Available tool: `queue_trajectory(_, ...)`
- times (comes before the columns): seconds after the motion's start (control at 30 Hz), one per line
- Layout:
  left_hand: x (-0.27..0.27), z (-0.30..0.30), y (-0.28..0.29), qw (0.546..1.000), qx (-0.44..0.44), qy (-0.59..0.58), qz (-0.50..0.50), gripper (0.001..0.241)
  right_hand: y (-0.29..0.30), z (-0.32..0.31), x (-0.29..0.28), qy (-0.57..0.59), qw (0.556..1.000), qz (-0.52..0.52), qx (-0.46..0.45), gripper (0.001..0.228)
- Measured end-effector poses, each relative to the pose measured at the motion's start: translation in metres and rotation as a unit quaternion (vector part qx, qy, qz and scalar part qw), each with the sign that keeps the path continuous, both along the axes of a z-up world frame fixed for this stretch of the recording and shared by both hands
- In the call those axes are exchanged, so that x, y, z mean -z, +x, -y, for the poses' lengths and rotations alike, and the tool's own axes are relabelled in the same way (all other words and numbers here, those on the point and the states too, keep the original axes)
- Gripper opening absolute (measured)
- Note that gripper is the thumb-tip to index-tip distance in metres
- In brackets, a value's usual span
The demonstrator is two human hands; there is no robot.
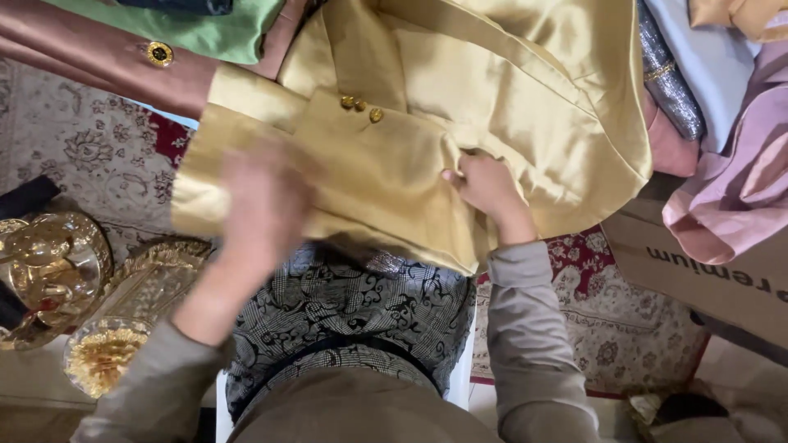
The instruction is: Folding various traditional silk and satin garments on a low surface.
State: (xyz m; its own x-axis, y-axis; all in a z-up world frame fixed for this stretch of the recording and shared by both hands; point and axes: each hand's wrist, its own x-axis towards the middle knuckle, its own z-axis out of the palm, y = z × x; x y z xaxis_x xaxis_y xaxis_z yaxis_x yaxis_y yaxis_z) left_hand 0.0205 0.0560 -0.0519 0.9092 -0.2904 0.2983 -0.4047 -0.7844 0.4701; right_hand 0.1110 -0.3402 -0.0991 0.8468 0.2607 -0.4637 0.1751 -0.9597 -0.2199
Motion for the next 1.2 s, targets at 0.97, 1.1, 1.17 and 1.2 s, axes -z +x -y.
queue_trajectory(0.97,0.039,0.047,-0.049,0.932,0.227,0.281,-0.038,0.064,-0.142,-0.123,-0.042,0.082,0.99,0.062,-0.094,0.104)
queue_trajectory(1.1,0.014,0.013,-0.042,0.935,0.218,0.279,-0.034,0.066,-0.137,-0.09,-0.06,0.076,0.996,0.021,-0.05,0.111)
queue_trajectory(1.17,0.016,0.013,-0.042,0.941,0.205,0.266,-0.035,0.065,-0.143,-0.079,-0.066,0.053,0.998,0.026,-0.036,0.108)
queue_trajectory(1.2,0.018,0.013,-0.042,0.947,0.192,0.253,-0.042,0.064,-0.148,-0.074,-0.069,0.032,0.999,0.024,-0.02,0.106)
